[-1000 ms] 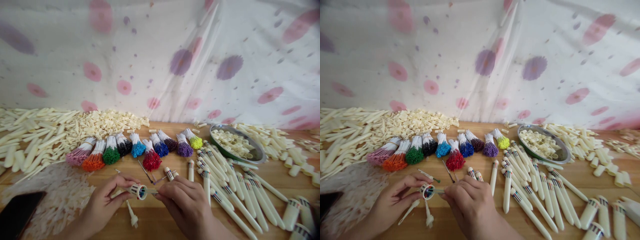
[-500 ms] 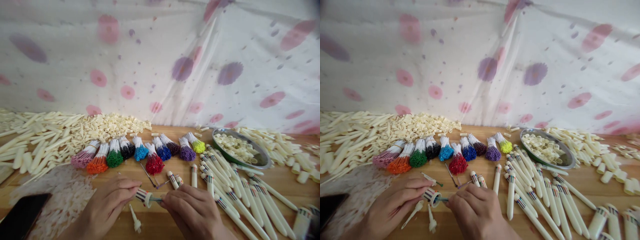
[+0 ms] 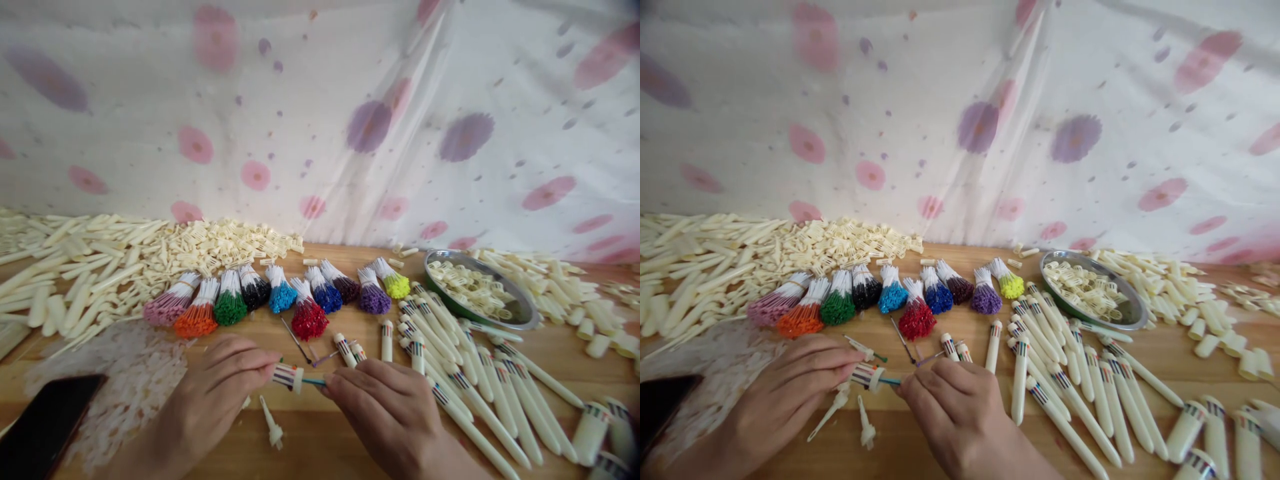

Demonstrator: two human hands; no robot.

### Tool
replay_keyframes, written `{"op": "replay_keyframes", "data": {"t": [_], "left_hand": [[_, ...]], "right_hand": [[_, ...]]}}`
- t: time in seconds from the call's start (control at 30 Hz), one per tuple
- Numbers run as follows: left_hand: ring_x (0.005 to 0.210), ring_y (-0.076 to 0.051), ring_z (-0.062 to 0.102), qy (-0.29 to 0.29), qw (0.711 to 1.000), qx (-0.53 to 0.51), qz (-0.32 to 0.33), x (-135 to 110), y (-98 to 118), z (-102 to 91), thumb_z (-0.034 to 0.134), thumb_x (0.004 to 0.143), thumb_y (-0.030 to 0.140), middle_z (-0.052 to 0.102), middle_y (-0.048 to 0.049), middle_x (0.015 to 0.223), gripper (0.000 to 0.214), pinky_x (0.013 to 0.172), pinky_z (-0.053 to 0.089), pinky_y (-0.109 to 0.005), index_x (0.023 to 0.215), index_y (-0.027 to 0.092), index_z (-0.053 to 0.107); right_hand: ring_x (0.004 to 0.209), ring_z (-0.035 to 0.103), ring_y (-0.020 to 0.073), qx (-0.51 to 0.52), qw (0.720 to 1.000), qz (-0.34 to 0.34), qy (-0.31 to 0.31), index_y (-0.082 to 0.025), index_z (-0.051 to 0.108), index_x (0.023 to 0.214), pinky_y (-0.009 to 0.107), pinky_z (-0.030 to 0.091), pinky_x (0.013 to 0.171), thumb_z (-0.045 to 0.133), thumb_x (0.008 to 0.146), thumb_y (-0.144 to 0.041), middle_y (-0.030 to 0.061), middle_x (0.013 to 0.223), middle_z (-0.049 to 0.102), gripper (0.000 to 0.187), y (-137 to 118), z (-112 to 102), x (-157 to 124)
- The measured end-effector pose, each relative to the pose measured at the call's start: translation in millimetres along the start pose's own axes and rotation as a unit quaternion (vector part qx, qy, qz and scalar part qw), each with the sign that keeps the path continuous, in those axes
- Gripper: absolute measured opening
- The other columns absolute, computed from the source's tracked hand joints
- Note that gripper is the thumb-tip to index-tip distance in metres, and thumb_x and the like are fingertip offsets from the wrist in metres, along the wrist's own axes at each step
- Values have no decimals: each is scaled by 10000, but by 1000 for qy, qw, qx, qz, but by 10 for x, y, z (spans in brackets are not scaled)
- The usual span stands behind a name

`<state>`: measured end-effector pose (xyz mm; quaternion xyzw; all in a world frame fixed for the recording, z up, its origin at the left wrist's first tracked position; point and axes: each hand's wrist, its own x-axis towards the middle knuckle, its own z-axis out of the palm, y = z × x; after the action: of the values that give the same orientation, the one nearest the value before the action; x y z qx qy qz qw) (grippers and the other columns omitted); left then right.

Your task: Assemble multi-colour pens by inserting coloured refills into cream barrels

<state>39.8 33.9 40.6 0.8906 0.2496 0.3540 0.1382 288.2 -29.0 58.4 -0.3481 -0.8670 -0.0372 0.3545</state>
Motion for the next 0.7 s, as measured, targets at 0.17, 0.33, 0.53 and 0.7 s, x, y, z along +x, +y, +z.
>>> {"op": "replay_keyframes", "data": {"t": [0.17,0.33,0.53,0.7], "left_hand": [[826,-161,657,59,997,31,-29,27,-26,85,558,773,50,716,4,890,244,784,489,-266,882,264,599],[804,-185,662,102,983,14,-151,-12,-56,226,575,783,143,673,-12,836,145,743,519,-286,878,252,585],[814,-189,663,128,954,-25,-270,-70,-149,250,596,787,313,656,-4,870,109,688,564,-253,874,262,554],[756,-188,679,88,948,-35,-303,-82,-218,270,610,759,393,686,3,842,178,548,569,-196,891,281,569]], "right_hand": [[661,581,143,-4,998,54,30,-153,565,953,259,463,592,545,856,-87,40,786,675,119,94,23,27],[598,570,138,7,982,184,39,-182,535,861,239,440,535,506,892,-210,10,685,615,51,193,272,-32],[653,592,212,-85,967,222,-87,-188,510,742,311,478,571,607,789,-214,34,685,607,111,104,842,-264],[727,591,235,-137,947,253,-144,-197,537,743,344,471,659,617,788,-317,46,736,626,151,228,776,-206]]}}
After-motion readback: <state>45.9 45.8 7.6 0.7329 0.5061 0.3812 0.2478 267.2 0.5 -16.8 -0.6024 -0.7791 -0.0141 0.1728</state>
